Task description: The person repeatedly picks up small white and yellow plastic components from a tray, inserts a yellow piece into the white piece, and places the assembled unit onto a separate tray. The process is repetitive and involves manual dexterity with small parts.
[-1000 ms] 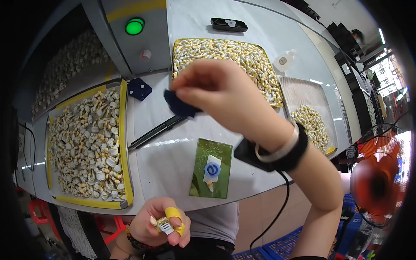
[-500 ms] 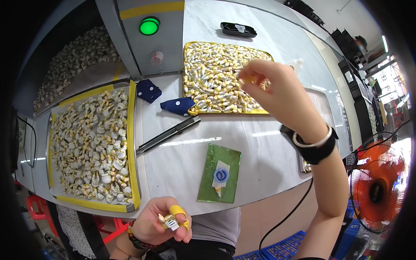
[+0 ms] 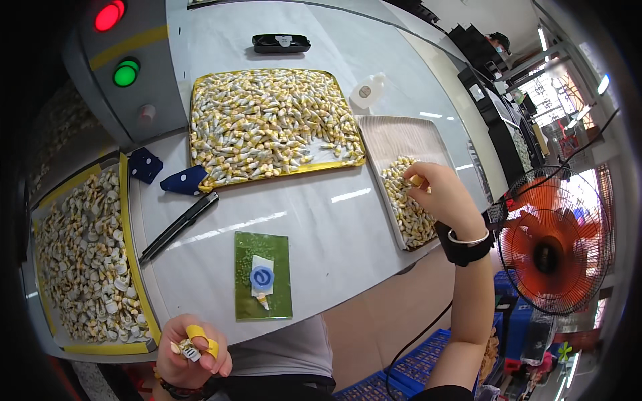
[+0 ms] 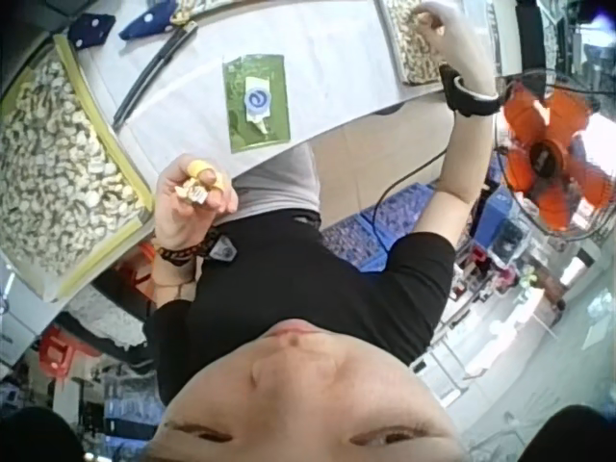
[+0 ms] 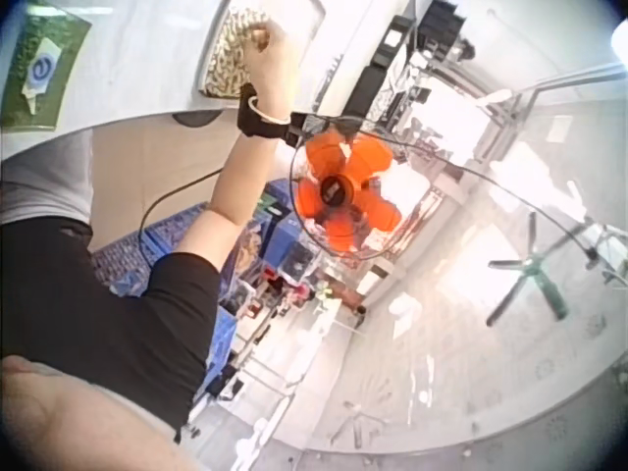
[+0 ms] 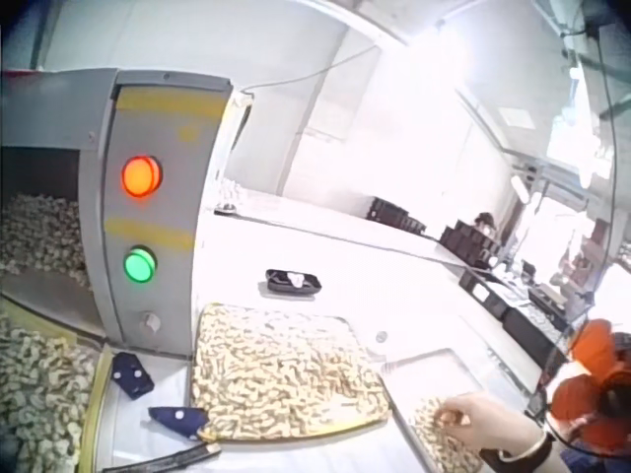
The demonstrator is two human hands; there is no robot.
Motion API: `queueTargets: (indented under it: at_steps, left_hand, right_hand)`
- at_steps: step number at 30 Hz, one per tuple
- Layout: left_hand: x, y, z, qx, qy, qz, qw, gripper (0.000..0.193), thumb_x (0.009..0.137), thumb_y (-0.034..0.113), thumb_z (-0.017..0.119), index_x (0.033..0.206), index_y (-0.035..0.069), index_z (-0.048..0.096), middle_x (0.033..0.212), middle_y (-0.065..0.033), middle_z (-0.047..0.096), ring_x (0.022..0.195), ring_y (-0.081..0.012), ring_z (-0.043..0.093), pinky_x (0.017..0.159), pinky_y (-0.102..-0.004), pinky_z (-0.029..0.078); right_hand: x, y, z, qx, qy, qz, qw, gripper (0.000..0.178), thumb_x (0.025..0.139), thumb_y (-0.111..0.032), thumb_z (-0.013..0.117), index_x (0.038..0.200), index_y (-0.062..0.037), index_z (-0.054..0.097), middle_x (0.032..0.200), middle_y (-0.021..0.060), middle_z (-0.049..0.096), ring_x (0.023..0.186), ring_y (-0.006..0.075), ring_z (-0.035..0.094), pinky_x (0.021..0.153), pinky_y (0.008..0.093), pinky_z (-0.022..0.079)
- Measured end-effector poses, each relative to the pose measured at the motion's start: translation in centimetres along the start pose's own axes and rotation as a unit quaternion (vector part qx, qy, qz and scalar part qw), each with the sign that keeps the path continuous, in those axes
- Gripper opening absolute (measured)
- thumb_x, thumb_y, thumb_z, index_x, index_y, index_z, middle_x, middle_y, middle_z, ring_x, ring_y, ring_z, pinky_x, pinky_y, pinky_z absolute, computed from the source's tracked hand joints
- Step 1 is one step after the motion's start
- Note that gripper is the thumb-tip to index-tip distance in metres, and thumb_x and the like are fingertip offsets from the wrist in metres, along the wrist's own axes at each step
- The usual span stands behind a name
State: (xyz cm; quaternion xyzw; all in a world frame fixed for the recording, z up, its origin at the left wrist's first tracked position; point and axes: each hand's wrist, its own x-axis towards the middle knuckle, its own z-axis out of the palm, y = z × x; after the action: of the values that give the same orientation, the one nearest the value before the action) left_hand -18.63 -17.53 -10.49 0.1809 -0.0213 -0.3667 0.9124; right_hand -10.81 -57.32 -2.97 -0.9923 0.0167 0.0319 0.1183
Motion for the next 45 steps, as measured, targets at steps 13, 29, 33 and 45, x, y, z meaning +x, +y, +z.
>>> queueTargets:
  at_steps: [13, 29, 33, 45]
  left_hand:
    - [0.0, 0.8, 0.3, -0.077, 0.025, -0.072, 0.994, 0.053, 0.078, 0.036, 0.068, 0.110, -0.002, 0.049, 0.088, -0.0142, 0.061, 0.078, -0.0186, 0.059, 0.082, -0.0374, 0.049]
    - [-1.1, 0.4, 0.8, 0.106, 0.064, 0.086, 0.989, 0.042, 0.073, 0.022, 0.075, 0.101, -0.003, 0.055, 0.090, -0.0160, 0.063, 0.085, -0.0218, 0.064, 0.075, -0.0325, 0.053]
    - [-1.0, 0.6, 1.8, 0.139, 0.138, 0.095, 0.976, 0.039, 0.070, 0.024, 0.078, 0.093, 0.000, 0.056, 0.077, -0.0149, 0.064, 0.072, -0.0225, 0.062, 0.065, -0.0361, 0.052]
    - [-1.0, 0.7, 1.0, 0.389, 0.078, 0.193, 0.897, 0.041, 0.063, 0.023, 0.082, 0.089, 0.003, 0.057, 0.076, -0.0122, 0.065, 0.068, -0.0208, 0.063, 0.064, -0.0355, 0.053]
  right_hand:
    - [-0.5, -2.0, 1.1, 0.031, 0.164, -0.007, 0.986, 0.004, 0.084, -0.002, 0.055, 0.085, -0.0002, 0.058, 0.069, 0.0061, 0.058, 0.061, 0.0111, 0.055, 0.051, 0.0231, 0.040]
    - [-3.9, -14.6, 6.0, 0.119, 0.008, -0.370, 0.921, 0.025, 0.062, 0.001, 0.063, 0.086, -0.0016, 0.058, 0.078, 0.0066, 0.055, 0.069, 0.0211, 0.055, 0.054, 0.0306, 0.047]
    - [-4.2, -14.9, 6.0, 0.046, -0.002, -0.375, 0.926, 0.023, 0.062, -0.004, 0.062, 0.084, -0.0014, 0.057, 0.077, 0.0058, 0.053, 0.069, 0.0199, 0.053, 0.053, 0.0287, 0.046]
    - [-5.0, -15.3, 5.5, 0.207, 0.056, -0.320, 0.923, 0.027, 0.060, 0.005, 0.068, 0.085, -0.0009, 0.063, 0.074, 0.0071, 0.060, 0.064, 0.0190, 0.057, 0.051, 0.0270, 0.046]
